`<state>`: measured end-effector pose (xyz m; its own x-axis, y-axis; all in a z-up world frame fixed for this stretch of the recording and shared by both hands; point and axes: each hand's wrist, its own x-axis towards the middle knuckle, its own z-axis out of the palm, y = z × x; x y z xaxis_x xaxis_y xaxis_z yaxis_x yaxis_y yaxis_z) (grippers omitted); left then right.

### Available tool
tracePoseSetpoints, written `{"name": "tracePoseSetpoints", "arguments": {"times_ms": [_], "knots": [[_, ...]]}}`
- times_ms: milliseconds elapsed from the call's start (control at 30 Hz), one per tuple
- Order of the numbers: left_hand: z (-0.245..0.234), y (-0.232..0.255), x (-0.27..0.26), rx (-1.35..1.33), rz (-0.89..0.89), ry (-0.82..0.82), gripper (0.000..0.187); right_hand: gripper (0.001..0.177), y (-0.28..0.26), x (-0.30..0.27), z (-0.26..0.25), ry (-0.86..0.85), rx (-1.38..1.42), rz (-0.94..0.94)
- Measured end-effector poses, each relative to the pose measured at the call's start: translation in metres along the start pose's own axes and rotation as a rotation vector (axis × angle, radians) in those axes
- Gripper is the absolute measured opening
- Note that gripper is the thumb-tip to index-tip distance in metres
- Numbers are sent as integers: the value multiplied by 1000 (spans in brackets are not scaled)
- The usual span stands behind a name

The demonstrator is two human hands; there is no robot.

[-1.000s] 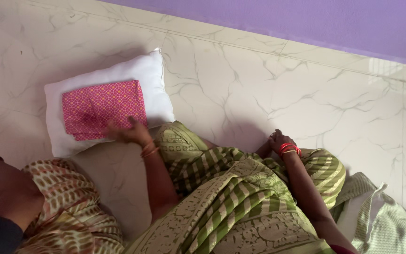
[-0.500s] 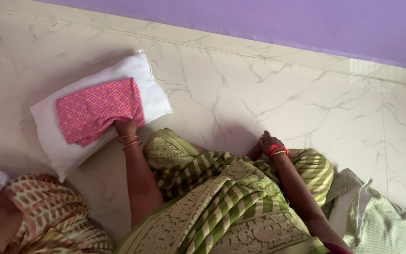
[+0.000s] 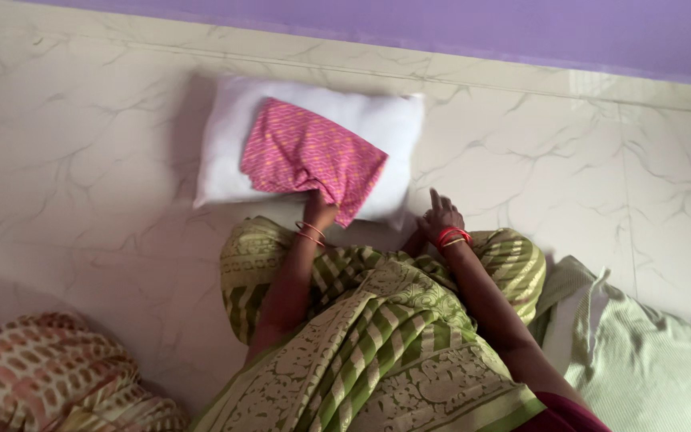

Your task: The person sits on the floor and puts a pink patterned pillowcase onto a white pillow, smoothing it out. They then repeat the process with a blue patterned pillowcase on another white pillow.

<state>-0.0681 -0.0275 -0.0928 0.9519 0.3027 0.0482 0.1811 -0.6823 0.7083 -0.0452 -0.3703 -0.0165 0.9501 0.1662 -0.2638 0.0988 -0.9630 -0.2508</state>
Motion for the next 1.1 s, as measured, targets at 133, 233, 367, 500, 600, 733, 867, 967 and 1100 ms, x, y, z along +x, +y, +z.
{"name": "tracePoseSetpoints", "arguments": {"times_ms": [133, 233, 367, 500, 600, 733, 867, 967, 1100], "knots": [[34, 29, -39, -370, 111, -80, 80, 96, -24, -20, -24, 262, 0, -186], [35, 45, -59, -710, -92, -325, 84, 86, -47, -42, -28, 347, -124, -362], [14, 43, -62, -915, -340, -322, 46, 63, -71, -59, -9, 397, -209, -661], [17, 25, -49, -1278, -614, -194, 29, 49, -62, -47, 7, 412, -227, -634], [24, 19, -51, -1135, -515, -196, 15, 27, -53, -39, 11, 393, 22, -483], [29, 23, -54, -968, -416, -237, 13, 36, -53, -37, 12, 423, -65, -552], [29, 24, -51, -910, -271, -296, 23, 45, -61, -47, 13, 480, -100, -813], [28, 23, -51, -1073, -315, -397, 26, 42, -68, -50, 7, 453, -10, -833], [32, 27, -49, -950, -363, -388, 25, 30, -75, -47, 3, 491, -41, -898]]}}
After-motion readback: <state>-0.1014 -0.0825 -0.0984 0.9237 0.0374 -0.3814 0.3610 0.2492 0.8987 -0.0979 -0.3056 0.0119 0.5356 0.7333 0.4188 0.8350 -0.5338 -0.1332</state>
